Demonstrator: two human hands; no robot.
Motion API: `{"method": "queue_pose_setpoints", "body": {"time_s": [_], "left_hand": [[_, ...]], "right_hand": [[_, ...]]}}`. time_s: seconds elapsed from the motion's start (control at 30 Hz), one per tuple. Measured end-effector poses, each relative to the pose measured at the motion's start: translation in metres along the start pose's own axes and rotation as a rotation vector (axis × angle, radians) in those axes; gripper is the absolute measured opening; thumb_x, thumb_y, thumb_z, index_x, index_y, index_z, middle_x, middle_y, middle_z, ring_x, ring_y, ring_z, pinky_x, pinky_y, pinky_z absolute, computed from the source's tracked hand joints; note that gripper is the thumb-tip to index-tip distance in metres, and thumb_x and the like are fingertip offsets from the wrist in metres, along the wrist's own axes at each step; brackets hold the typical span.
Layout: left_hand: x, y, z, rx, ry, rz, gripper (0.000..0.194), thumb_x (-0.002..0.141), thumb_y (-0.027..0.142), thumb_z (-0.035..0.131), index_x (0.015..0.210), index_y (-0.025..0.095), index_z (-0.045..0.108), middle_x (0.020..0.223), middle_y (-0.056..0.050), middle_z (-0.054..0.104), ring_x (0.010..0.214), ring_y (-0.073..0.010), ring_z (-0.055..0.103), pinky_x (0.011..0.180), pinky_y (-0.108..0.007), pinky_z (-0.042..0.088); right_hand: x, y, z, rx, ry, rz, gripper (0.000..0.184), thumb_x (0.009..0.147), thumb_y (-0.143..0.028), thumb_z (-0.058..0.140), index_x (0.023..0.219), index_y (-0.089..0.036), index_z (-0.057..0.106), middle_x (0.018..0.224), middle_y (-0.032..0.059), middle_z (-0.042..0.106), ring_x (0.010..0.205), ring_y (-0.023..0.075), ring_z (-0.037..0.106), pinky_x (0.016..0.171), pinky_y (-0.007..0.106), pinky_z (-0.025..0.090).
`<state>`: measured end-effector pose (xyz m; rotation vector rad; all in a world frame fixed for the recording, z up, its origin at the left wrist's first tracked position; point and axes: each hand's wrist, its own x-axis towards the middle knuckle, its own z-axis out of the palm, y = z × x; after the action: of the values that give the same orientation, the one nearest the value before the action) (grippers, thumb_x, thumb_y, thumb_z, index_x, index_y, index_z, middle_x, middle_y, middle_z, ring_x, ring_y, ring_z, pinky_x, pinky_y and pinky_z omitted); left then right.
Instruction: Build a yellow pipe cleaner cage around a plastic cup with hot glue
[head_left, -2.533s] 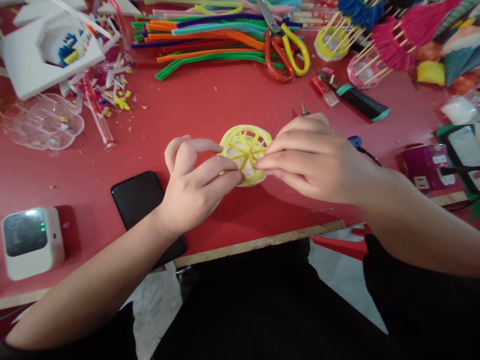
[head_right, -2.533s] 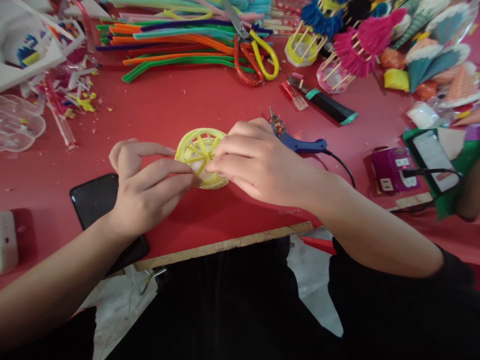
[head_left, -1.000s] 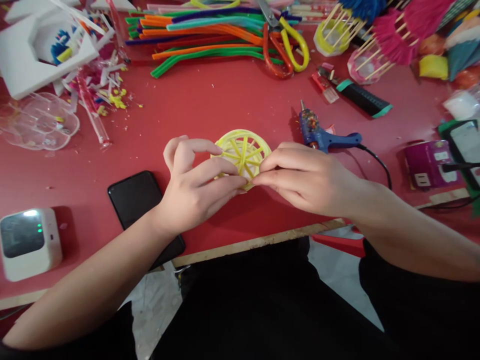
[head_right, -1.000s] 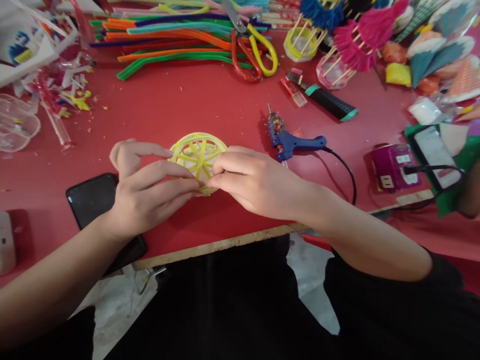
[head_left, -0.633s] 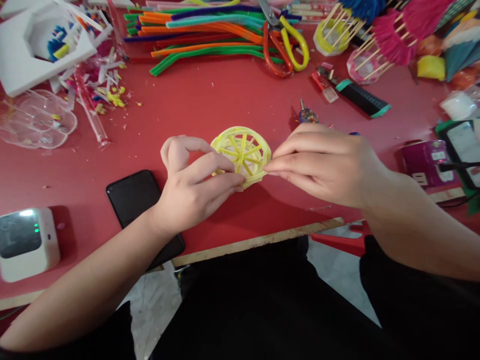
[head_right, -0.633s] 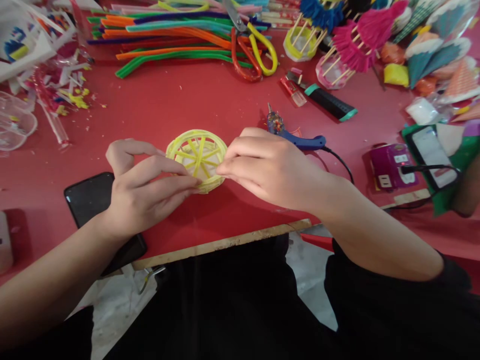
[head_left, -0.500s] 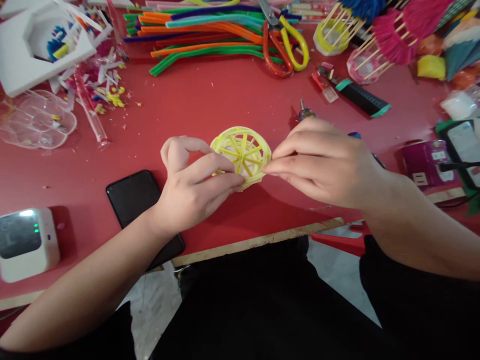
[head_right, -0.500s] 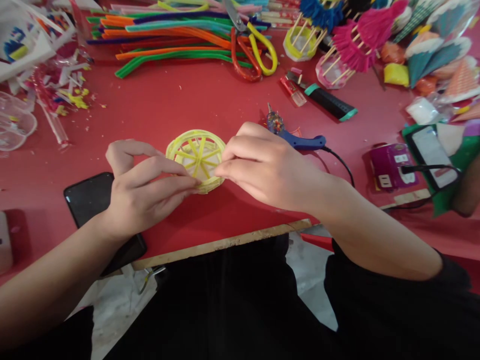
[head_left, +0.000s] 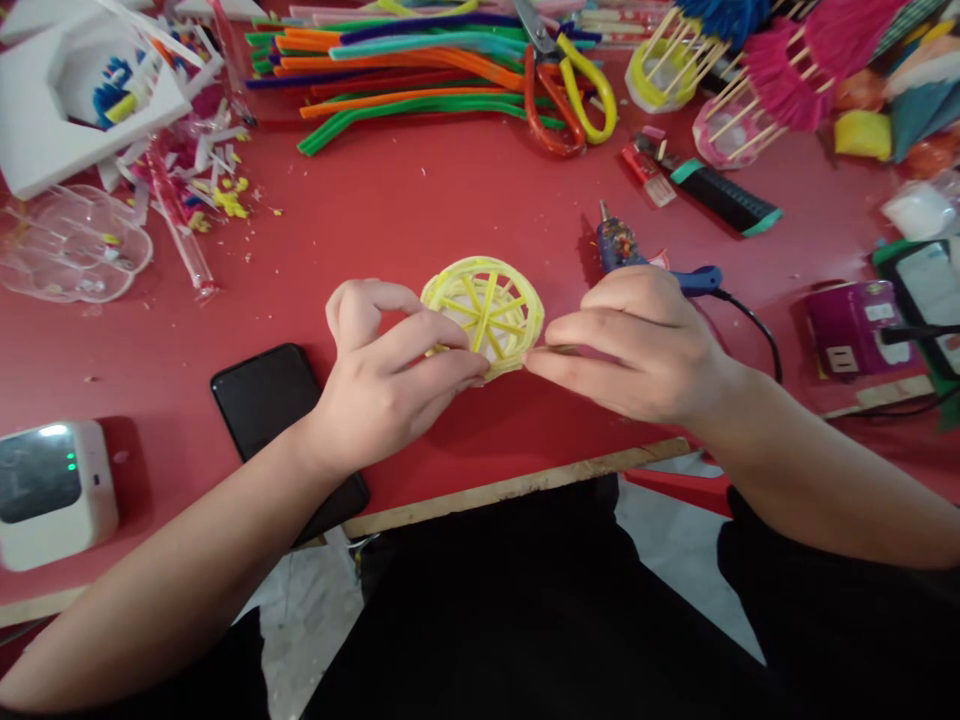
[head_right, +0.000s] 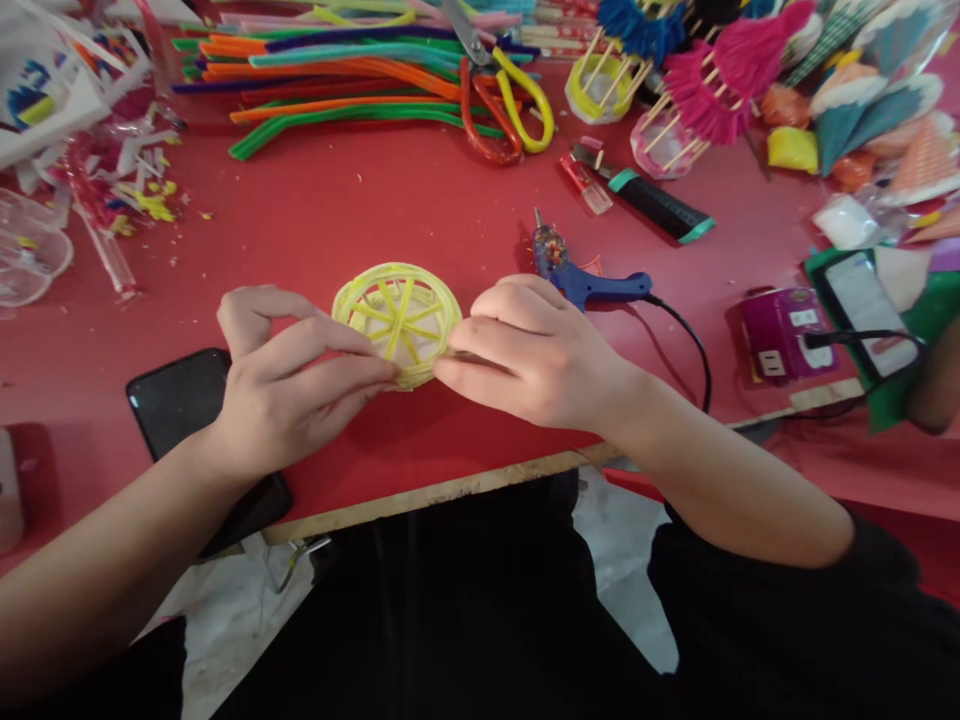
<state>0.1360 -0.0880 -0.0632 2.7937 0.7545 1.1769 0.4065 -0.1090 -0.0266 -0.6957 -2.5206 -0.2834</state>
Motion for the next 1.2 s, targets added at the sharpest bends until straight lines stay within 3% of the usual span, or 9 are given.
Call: {"method": "queue_pose_setpoints", "body": {"time_s": [0.1,0.27,0.4,0.53,0.73,0.87,1.03,1.2], "left_hand": [[0.0,0.0,0.001,-0.015,-0.005,0.0,0.015,0.093,0.018,0.077,0.102,0.027,0.07,0.104,0.002,0.078,0.107,-0.0263,0.053,0.087,-0.046,0.038],[0.0,0.004,0.0,0.013,-0.016,-0.027,0.018,0.092,0.018,0.075,0.106,0.026,0.066,0.102,0.0,0.08,0.111,-0.0307,0.059,0.093,-0.053,0.04],[-0.001,0.008,0.003,0.06,-0.025,-0.004,0.019,0.091,0.026,0.078,0.108,0.029,0.069,0.104,0.001,0.08,0.113,-0.0324,0.059,0.099,-0.058,0.039],[-0.002,0.008,0.006,0.068,0.049,-0.013,0.012,0.094,0.022,0.077,0.1,0.031,0.071,0.101,0.006,0.08,0.111,-0.0284,0.059,0.1,-0.055,0.04],[-0.001,0.002,0.001,0.109,0.026,-0.019,0.017,0.092,0.02,0.079,0.103,0.028,0.069,0.104,0.002,0.08,0.111,-0.0293,0.061,0.096,-0.055,0.044],[-0.001,0.0,0.0,0.099,-0.001,-0.018,0.018,0.092,0.02,0.078,0.106,0.025,0.069,0.101,0.0,0.08,0.11,-0.0307,0.062,0.096,-0.057,0.043],[0.0,0.003,0.004,0.092,0.051,-0.047,0.017,0.092,0.022,0.08,0.104,0.029,0.07,0.098,0.003,0.08,0.108,-0.0271,0.061,0.097,-0.052,0.042],[0.0,0.005,0.006,0.073,0.022,-0.088,0.016,0.094,0.027,0.079,0.107,0.03,0.07,0.102,0.002,0.08,0.108,-0.0264,0.06,0.095,-0.05,0.042]], "right_hand": [[0.0,0.001,0.003,0.02,0.028,-0.02,0.014,0.094,-0.011,0.07,0.103,-0.022,0.069,0.094,0.0007,0.074,0.091,0.0204,0.059,0.079,0.037,0.051],[-0.002,0.0,0.005,0.059,-0.011,0.019,0.018,0.096,-0.012,0.067,0.106,-0.027,0.069,0.098,-0.0013,0.073,0.096,0.0198,0.059,0.083,0.038,0.049],[-0.003,-0.002,0.007,0.086,0.027,0.007,0.015,0.093,-0.01,0.07,0.105,-0.019,0.071,0.096,0.0029,0.073,0.094,0.021,0.056,0.079,0.039,0.047],[-0.001,-0.007,0.011,0.122,0.039,0.059,0.013,0.097,-0.008,0.066,0.102,-0.019,0.071,0.095,0.0019,0.074,0.092,0.0199,0.056,0.081,0.038,0.048],[0.001,-0.013,0.017,0.134,0.042,0.118,0.017,0.098,-0.011,0.065,0.105,-0.026,0.072,0.096,0.0001,0.073,0.089,0.0176,0.061,0.079,0.037,0.049],[0.001,-0.015,0.023,0.122,0.079,0.092,0.018,0.097,-0.011,0.064,0.108,-0.022,0.072,0.094,0.0013,0.07,0.09,0.0178,0.058,0.077,0.037,0.051],[0.001,-0.018,0.028,0.179,0.103,0.135,0.022,0.097,-0.011,0.064,0.113,-0.024,0.073,0.096,0.0,0.068,0.092,0.0176,0.056,0.081,0.037,0.053],[0.003,-0.017,0.029,0.215,0.106,0.167,0.02,0.098,-0.01,0.063,0.106,-0.023,0.076,0.094,0.0014,0.069,0.091,0.0171,0.056,0.082,0.036,0.054]]}}
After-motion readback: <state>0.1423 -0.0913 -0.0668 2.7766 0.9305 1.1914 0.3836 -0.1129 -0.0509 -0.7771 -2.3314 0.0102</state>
